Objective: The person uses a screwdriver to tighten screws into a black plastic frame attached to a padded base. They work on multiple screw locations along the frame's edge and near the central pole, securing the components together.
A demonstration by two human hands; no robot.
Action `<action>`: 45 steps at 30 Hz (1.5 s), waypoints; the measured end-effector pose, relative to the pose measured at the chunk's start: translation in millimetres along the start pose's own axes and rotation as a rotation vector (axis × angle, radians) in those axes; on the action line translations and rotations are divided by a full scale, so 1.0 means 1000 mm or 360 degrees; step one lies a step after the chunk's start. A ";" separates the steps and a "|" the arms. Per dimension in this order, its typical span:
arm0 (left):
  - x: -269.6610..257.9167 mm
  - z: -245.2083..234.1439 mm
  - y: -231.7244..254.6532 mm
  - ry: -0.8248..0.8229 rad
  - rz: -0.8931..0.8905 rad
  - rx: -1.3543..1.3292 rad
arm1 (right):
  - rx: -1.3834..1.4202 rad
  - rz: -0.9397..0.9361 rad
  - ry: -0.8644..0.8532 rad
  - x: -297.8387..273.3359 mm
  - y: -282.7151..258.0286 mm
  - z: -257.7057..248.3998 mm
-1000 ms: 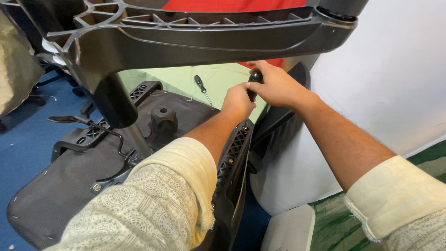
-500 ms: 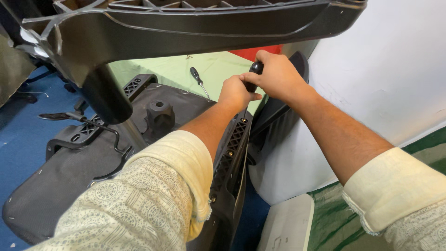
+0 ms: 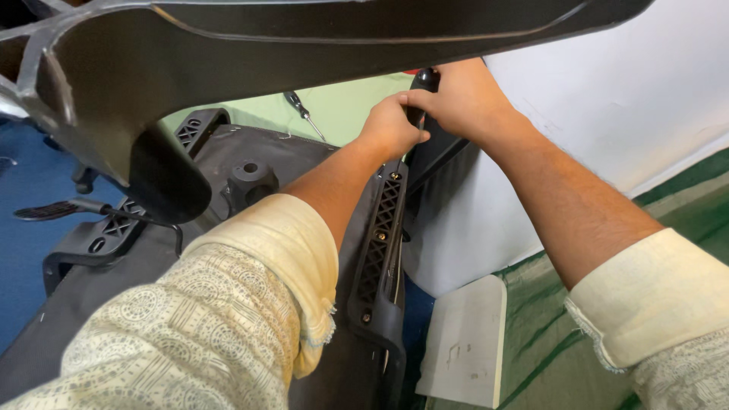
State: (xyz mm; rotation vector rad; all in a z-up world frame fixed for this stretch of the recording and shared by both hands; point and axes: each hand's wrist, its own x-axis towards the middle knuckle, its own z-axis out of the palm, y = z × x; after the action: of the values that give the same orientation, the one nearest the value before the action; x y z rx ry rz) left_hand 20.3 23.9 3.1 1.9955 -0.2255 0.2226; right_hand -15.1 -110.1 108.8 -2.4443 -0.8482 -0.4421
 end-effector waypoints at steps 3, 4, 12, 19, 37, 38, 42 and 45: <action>0.002 -0.002 -0.009 -0.0023 0.0039 -0.0094 | -0.0110 0.0207 0.0081 -0.001 -0.008 0.009; 0.001 -0.003 -0.011 -0.0040 0.0041 -0.0117 | -0.0148 0.0252 0.0055 -0.001 -0.010 0.012; -0.008 -0.025 -0.020 -0.0019 0.0092 -0.0169 | -0.0098 0.0350 -0.0106 0.001 -0.018 0.029; -0.002 -0.028 -0.029 -0.0046 0.0154 -0.0368 | -0.0042 0.0603 -0.0027 0.010 -0.047 0.040; 0.016 -0.020 -0.044 -0.0136 0.0042 0.0011 | -0.0229 0.0426 -0.0025 0.012 -0.061 0.046; 0.016 -0.018 -0.046 -0.0176 0.0094 -0.0069 | -0.0290 0.0585 -0.0055 0.014 -0.060 0.047; 0.015 -0.018 -0.048 -0.0245 0.0153 -0.0208 | -0.0181 0.0502 -0.0014 0.013 -0.045 0.047; 0.013 -0.020 -0.046 -0.0216 0.0120 -0.0121 | -0.0242 0.0900 -0.0199 0.011 -0.031 0.041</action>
State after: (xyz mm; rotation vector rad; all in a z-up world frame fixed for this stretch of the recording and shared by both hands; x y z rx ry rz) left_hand 43.6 60.2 -24.9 1.9303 -0.3908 0.1251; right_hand -20.9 -60.7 91.4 -2.7254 -0.1430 -0.1462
